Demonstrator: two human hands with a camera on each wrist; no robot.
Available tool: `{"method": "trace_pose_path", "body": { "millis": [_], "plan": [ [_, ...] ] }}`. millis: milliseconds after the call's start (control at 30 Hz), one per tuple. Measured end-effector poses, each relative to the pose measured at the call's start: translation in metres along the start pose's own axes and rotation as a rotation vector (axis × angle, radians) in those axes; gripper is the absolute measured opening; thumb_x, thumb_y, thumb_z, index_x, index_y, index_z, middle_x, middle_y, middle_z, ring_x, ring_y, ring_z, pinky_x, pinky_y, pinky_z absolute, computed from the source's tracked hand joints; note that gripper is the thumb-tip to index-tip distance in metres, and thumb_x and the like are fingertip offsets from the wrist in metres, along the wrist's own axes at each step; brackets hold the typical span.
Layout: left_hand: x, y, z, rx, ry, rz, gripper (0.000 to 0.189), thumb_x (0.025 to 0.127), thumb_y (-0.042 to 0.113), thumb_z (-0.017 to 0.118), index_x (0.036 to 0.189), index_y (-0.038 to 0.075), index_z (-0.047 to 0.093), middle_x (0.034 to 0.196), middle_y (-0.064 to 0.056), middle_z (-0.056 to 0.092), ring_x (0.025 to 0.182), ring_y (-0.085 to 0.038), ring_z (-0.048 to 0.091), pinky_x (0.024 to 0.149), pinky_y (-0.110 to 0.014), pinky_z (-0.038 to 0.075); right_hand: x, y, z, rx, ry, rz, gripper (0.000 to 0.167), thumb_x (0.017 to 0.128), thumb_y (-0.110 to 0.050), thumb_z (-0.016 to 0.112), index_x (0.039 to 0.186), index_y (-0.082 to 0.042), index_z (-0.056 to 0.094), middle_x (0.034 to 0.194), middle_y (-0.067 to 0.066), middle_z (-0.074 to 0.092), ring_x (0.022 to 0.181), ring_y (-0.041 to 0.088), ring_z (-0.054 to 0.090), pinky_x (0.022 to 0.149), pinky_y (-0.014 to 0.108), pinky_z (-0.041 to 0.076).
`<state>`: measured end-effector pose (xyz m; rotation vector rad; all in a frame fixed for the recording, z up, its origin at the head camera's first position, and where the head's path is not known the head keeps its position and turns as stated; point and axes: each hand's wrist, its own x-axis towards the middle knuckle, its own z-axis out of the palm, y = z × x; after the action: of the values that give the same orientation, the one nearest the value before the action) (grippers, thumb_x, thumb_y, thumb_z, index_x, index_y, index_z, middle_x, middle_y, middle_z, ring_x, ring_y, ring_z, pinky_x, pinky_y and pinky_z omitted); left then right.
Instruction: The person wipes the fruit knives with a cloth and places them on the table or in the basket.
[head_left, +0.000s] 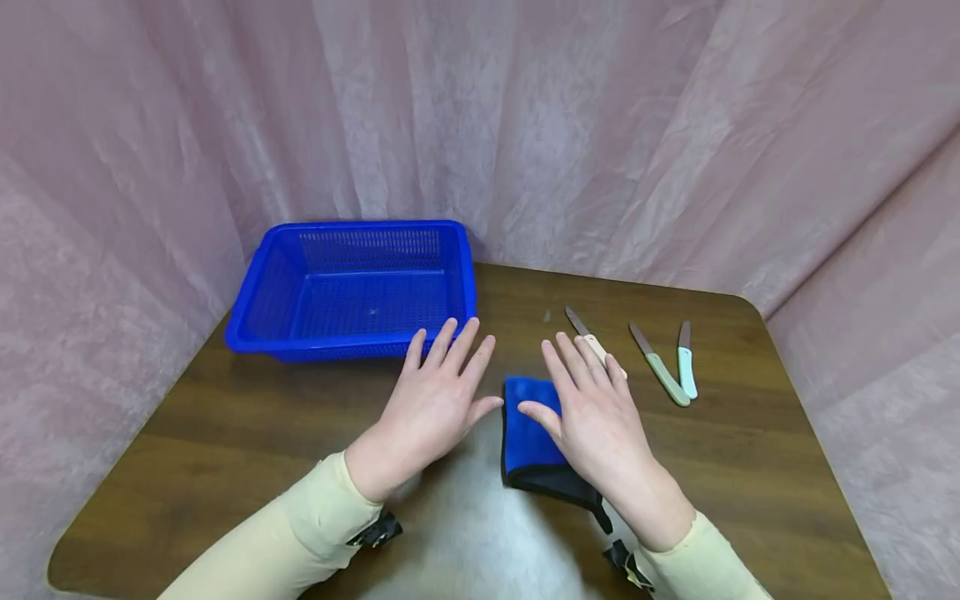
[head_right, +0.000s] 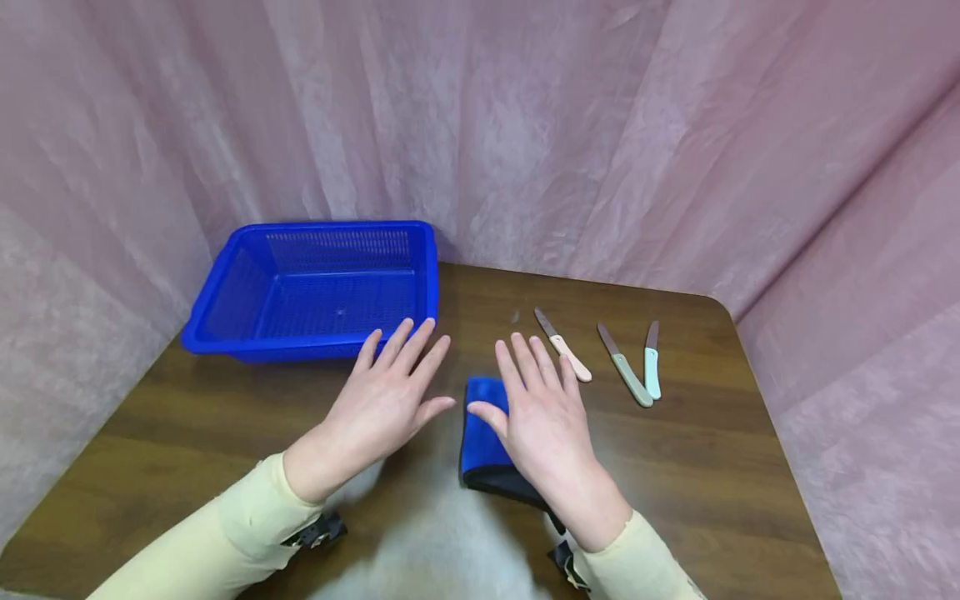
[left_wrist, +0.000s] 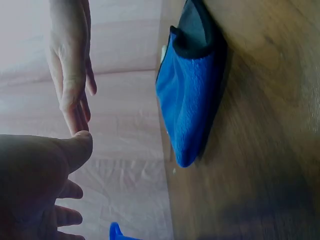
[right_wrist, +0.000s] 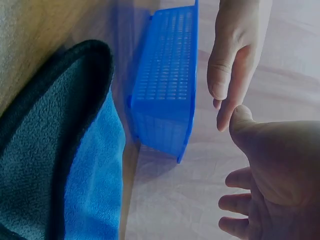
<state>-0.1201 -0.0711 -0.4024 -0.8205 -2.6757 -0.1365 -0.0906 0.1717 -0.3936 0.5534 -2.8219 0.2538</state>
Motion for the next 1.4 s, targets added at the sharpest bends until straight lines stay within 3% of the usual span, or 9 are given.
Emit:
{"method": "trace_pose_path", "body": {
  "millis": [200,500,733,1033,1400],
  "plan": [
    [0.005,-0.008,0.011,0.008,0.031,-0.009,0.076,0.103,0.055,0.076,0.162,0.012,0.056,0.168,-0.022,0.047,0.153,-0.046,0.047,0.119,-0.070,0.039,-0.002,0.002,0.005,0.014,-0.036,0.026,0.084,0.105,-0.056,0.071,0.167,-0.005,0.046,0.172,0.020,0.042,0.163,0.041,0.031,0.126,0.068,0.028],
    [0.025,-0.027,0.024,0.045,0.052,-0.006,0.060,0.104,0.051,0.076,0.156,0.023,0.065,0.148,-0.027,0.060,0.132,-0.047,0.062,0.109,-0.064,0.049,-0.005,0.008,0.014,-0.008,-0.046,0.018,0.082,0.104,-0.056,0.073,0.163,-0.004,0.051,0.166,0.021,0.050,0.160,0.041,0.039,0.125,0.067,0.030],
    [0.035,-0.037,0.029,0.040,0.076,-0.019,0.054,0.103,0.050,0.077,0.147,0.019,0.072,0.135,-0.026,0.069,0.117,-0.046,0.069,0.095,-0.061,0.057,-0.009,0.012,0.019,-0.010,-0.103,0.036,0.080,0.104,-0.055,0.073,0.163,-0.006,0.052,0.165,0.019,0.052,0.157,0.042,0.043,0.123,0.069,0.032],
    [0.036,-0.039,0.035,0.009,0.121,0.010,0.047,0.105,0.039,0.078,0.142,0.010,0.072,0.122,-0.019,0.076,0.106,-0.041,0.074,0.083,-0.055,0.061,-0.013,0.018,0.029,0.002,-0.244,0.065,0.080,0.106,-0.057,0.068,0.166,-0.007,0.049,0.168,0.019,0.049,0.156,0.043,0.043,0.123,0.069,0.034],
    [0.038,-0.044,0.036,-0.022,0.203,0.034,0.026,0.101,0.024,0.083,0.112,0.009,0.065,0.093,-0.015,0.073,0.076,-0.039,0.071,0.061,-0.050,0.057,-0.014,0.025,0.036,0.008,-0.364,0.088,0.077,0.107,-0.057,0.066,0.163,-0.006,0.052,0.165,0.022,0.051,0.153,0.046,0.047,0.120,0.067,0.039]
  ]
}}
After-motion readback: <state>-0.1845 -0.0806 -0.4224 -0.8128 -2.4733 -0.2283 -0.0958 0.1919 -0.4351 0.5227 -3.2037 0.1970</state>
